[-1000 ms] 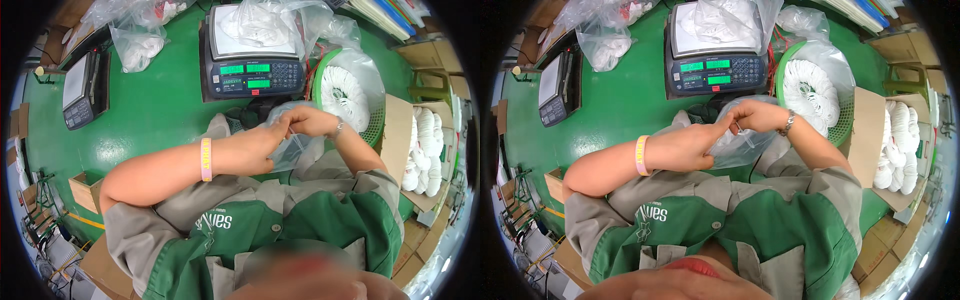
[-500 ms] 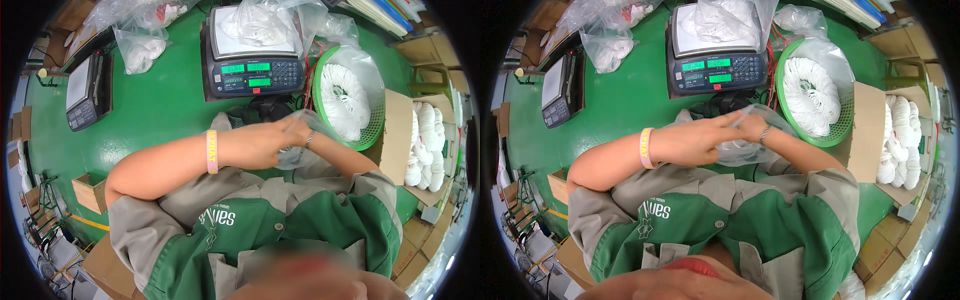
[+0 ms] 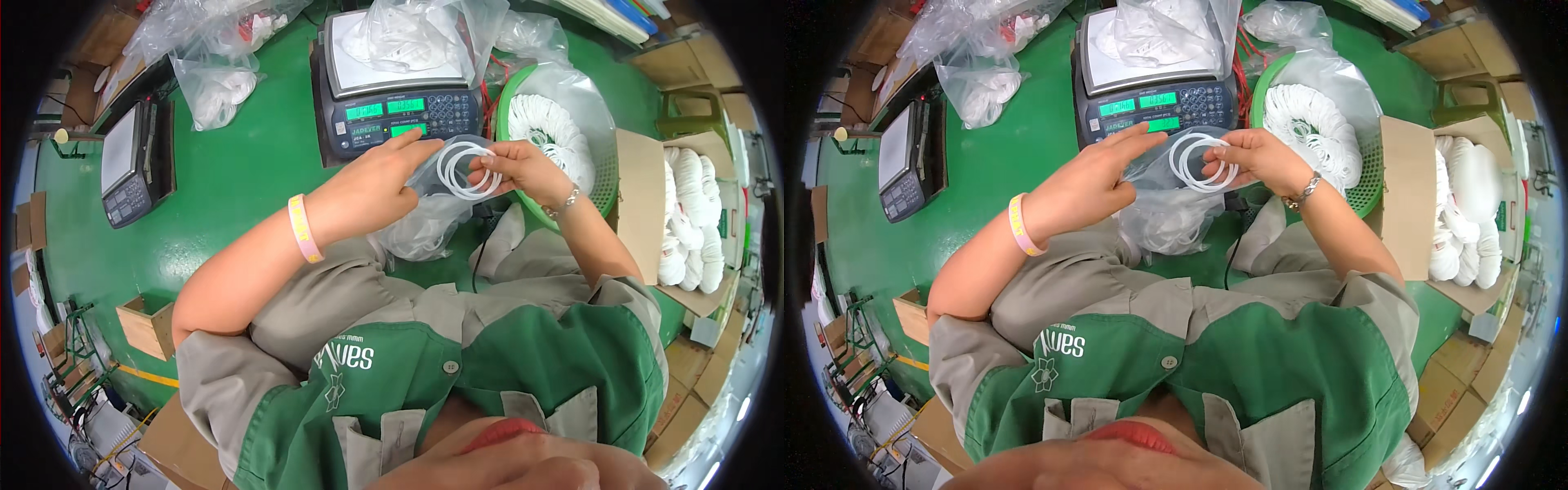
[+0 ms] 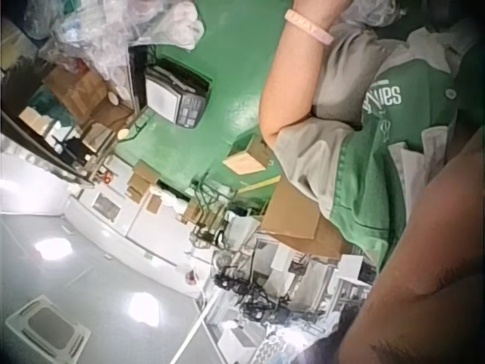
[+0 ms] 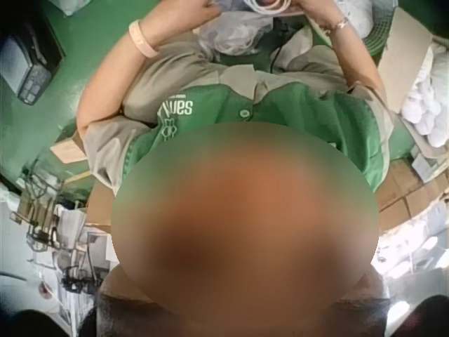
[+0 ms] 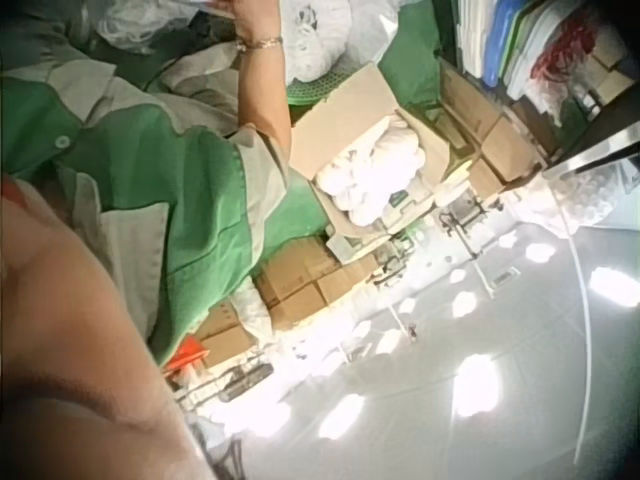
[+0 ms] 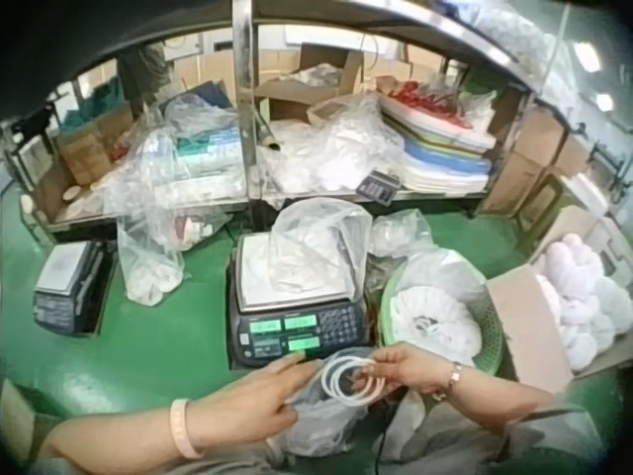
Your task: Weighing plastic rings on a digital scale and placing them into plastic bags for packaging.
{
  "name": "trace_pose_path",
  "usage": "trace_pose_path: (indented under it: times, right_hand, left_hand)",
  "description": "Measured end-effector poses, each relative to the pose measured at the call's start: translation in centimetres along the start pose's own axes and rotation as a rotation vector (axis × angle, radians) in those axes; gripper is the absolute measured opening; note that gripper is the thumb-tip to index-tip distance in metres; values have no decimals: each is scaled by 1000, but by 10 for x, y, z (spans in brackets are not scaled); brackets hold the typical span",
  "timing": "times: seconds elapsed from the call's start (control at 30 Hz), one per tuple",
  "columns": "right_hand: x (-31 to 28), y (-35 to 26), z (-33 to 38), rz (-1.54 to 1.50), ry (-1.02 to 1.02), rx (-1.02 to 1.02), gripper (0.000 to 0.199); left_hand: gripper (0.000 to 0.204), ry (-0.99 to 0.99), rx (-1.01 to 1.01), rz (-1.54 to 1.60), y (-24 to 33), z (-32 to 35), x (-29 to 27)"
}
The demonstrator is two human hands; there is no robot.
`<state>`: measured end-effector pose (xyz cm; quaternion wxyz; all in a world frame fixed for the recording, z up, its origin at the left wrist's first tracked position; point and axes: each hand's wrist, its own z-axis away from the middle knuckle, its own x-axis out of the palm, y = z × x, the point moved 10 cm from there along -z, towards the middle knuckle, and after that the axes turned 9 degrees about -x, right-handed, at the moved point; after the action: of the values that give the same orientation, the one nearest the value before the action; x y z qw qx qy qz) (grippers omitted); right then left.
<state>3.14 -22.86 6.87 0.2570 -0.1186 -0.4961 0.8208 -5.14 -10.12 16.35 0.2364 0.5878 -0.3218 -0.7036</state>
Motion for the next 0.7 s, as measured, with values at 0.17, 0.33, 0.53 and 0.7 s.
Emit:
trace_pose_path:
  times: [0.17, 0.33, 0.53, 0.7]
  right_hand:
    - [-57, -49, -25, -183, 232, -203, 25]
    - [-115, -69, -118, -292, 363, -333, 25]
    - [-103, -110, -172, -210, 455, -366, 33]
    - [-75, -86, -86, 21, 244, -328, 36]
  left_hand:
    - [57, -138, -40, 69, 8, 1, 10]
    - [56, -309, 30, 93, 19, -2, 28]
    - [62, -440, -45, 68, 19, -2, 37]
    - [63, -355, -91, 178, 7, 9, 28]
